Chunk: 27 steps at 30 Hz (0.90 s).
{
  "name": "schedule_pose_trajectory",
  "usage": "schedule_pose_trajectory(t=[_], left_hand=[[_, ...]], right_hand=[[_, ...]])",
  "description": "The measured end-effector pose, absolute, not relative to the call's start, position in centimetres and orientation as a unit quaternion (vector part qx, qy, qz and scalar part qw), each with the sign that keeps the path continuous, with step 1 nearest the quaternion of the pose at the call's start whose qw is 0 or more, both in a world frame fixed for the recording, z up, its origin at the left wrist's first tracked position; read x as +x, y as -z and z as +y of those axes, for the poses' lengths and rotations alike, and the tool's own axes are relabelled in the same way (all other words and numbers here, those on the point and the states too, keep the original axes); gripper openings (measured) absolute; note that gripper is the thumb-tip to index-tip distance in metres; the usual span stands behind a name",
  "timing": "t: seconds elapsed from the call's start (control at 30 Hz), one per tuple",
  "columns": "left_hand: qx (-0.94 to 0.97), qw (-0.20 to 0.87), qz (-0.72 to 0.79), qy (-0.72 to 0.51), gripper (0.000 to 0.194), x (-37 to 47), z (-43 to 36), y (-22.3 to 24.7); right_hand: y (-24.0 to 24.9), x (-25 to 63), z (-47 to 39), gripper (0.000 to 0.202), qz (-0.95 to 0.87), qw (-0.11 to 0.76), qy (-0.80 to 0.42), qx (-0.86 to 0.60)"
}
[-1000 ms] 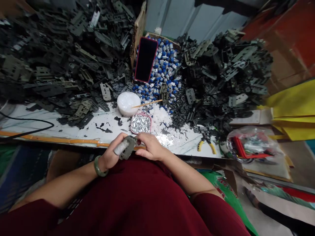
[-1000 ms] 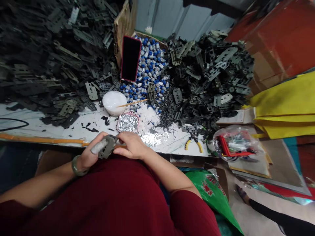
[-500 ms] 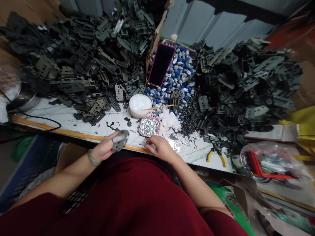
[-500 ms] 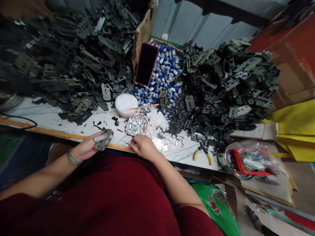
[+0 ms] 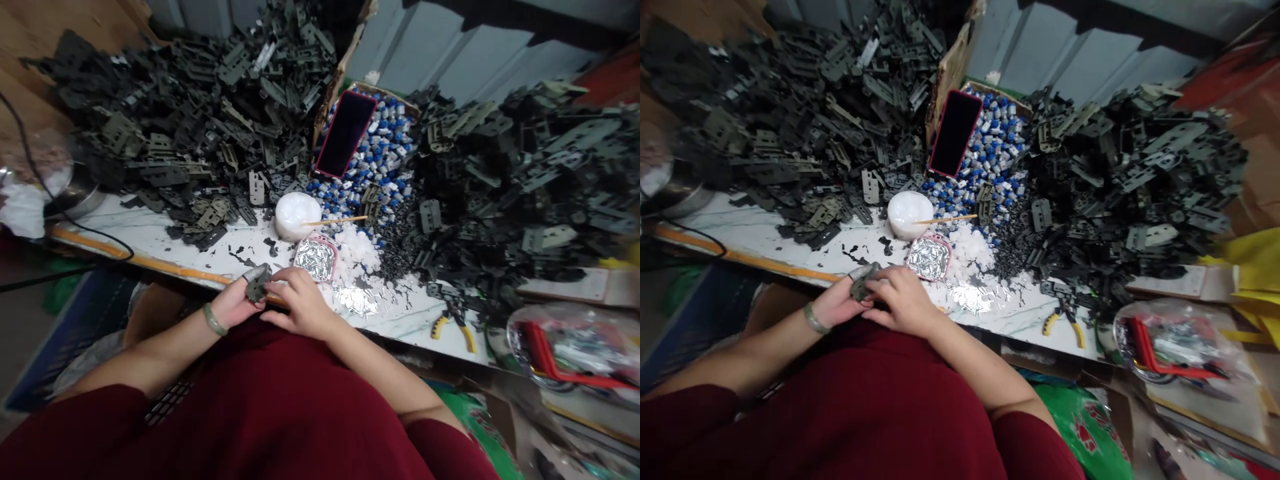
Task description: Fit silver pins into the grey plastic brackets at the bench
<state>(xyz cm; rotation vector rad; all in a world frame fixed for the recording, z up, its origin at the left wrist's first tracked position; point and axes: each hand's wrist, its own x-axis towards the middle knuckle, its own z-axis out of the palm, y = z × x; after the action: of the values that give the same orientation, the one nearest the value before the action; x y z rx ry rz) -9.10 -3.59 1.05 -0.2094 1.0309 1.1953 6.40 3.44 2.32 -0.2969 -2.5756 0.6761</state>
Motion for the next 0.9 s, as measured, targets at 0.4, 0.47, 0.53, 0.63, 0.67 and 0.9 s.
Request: schedule_pose_trajectory(t=[0.4, 0.47, 0.53, 0.63, 0.67, 0.9], left_hand=[[-0.078, 0.677, 0.441, -0.584, 0.022, -4.4, -1.4, -1.0], [-0.049, 0.661, 0.449, -0.599, 0.017, -4.6, -1.7, -1.1], [0.019, 0.638, 0.478, -0.603, 0.005, -6.0, -2.7, -1.1], [0.187, 0.614, 0.593, -0.486, 0.016, -10.9, -5.1, -1.0], [0.258, 0.609, 0.624, -0.417, 0.017, -12.9, -6.0, -1.1], [0.496, 0.261, 0.81, -0.17, 0.013, -21.3, -6.6, -3.6]], right_hand=[[0.5, 6.7, 3.1, 0.036, -0.935, 0.229, -0.22, -0.16], [0.5, 6.7, 3.1, 0.037, -0.932, 0.233, -0.232, -0.154], [0.6, 7.1, 3.4, 0.043, -0.932, 0.234, -0.236, -0.142], [0.7, 8.7, 4.8, 0.044, -0.933, 0.219, -0.225, -0.178], [0.6, 9.4, 5.6, 0.037, -0.933, 0.2, -0.217, -0.207], [-0.6, 9.9, 10.7, 0.022, -0.913, -0.087, -0.117, -0.38]])
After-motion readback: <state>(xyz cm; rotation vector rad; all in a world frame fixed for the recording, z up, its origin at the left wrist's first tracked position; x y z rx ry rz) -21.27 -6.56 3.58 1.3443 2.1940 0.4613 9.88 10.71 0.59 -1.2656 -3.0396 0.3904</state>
